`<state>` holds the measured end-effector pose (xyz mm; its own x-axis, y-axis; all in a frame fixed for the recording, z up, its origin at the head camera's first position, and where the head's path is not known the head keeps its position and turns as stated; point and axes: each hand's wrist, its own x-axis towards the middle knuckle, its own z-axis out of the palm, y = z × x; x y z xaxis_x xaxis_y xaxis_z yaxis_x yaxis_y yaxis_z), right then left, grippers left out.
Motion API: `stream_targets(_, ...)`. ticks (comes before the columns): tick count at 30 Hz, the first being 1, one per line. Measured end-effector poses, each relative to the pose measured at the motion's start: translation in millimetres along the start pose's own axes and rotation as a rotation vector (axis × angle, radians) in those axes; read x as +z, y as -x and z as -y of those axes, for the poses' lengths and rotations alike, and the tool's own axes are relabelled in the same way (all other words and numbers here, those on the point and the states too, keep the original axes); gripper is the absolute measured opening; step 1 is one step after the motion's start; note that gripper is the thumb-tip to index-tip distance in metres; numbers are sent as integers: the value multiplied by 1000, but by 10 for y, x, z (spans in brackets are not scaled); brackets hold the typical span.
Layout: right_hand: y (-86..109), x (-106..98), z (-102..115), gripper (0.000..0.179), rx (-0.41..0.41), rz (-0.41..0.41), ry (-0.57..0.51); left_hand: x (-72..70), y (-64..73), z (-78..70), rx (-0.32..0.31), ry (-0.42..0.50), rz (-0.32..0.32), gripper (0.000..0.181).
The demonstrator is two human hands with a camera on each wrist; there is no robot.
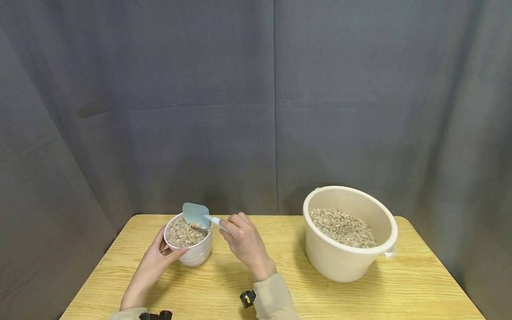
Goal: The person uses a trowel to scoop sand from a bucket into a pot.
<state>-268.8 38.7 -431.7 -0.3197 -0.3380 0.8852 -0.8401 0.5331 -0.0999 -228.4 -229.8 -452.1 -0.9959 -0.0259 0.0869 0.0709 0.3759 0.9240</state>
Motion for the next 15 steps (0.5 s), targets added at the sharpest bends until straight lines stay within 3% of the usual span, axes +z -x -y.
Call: stream_targets(15, 27, 30, 7, 27, 28, -30, 20, -9, -1, 19, 14, -1, 1, 97)
